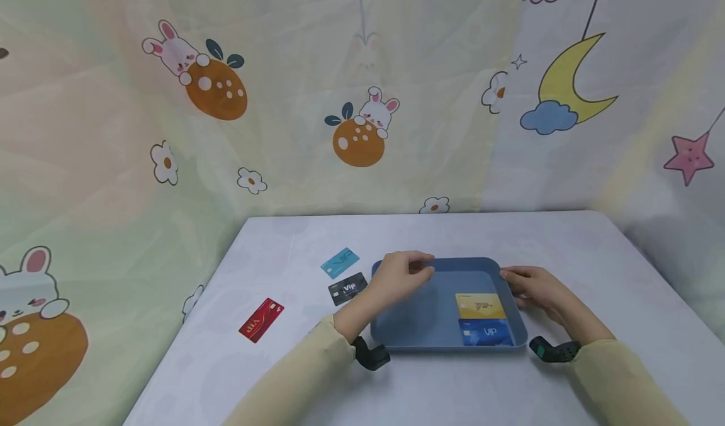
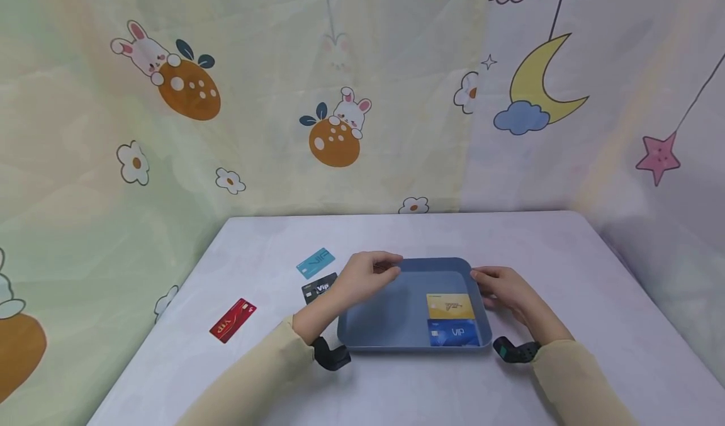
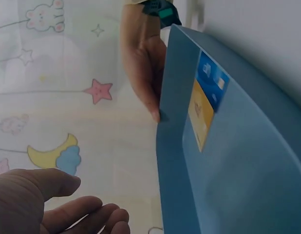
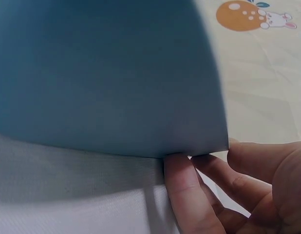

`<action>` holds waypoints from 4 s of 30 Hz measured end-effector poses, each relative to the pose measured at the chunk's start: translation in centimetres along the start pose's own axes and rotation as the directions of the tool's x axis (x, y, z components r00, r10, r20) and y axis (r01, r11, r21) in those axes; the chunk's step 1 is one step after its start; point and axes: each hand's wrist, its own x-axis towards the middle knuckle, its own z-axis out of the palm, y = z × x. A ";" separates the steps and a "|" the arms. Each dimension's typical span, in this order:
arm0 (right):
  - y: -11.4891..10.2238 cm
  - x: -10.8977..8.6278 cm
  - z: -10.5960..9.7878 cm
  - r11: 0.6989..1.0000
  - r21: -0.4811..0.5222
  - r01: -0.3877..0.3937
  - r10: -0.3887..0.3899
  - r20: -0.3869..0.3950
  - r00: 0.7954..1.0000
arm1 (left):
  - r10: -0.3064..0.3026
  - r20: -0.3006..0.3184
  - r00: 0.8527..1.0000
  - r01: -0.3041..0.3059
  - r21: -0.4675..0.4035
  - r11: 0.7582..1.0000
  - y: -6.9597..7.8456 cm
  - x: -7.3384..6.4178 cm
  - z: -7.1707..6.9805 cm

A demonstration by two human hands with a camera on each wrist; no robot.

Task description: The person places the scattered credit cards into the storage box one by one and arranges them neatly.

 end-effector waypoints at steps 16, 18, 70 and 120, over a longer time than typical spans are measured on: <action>0.4 0.4 -0.2 1.000 -0.010 0.012 -0.012 0.006 1.000 | -0.082 -0.114 0.990 0.090 0.070 0.993 -3.6 -1.5 -2.5; 0.5 0.4 -0.1 1.000 -0.009 0.011 -0.011 0.006 1.000 | -0.094 -0.116 0.989 0.104 0.078 0.992 -4.1 -1.6 -3.0; 0.1 0.5 -0.1 1.000 0.016 0.019 -0.019 0.000 1.000 | -0.223 -0.092 0.971 0.241 0.380 0.893 -13.1 -6.3 -7.8; 0.6 0.2 0.0 0.999 0.029 0.019 -0.019 -0.001 1.000 | -0.139 -0.119 0.983 0.177 0.431 0.885 -10.2 -6.3 -7.5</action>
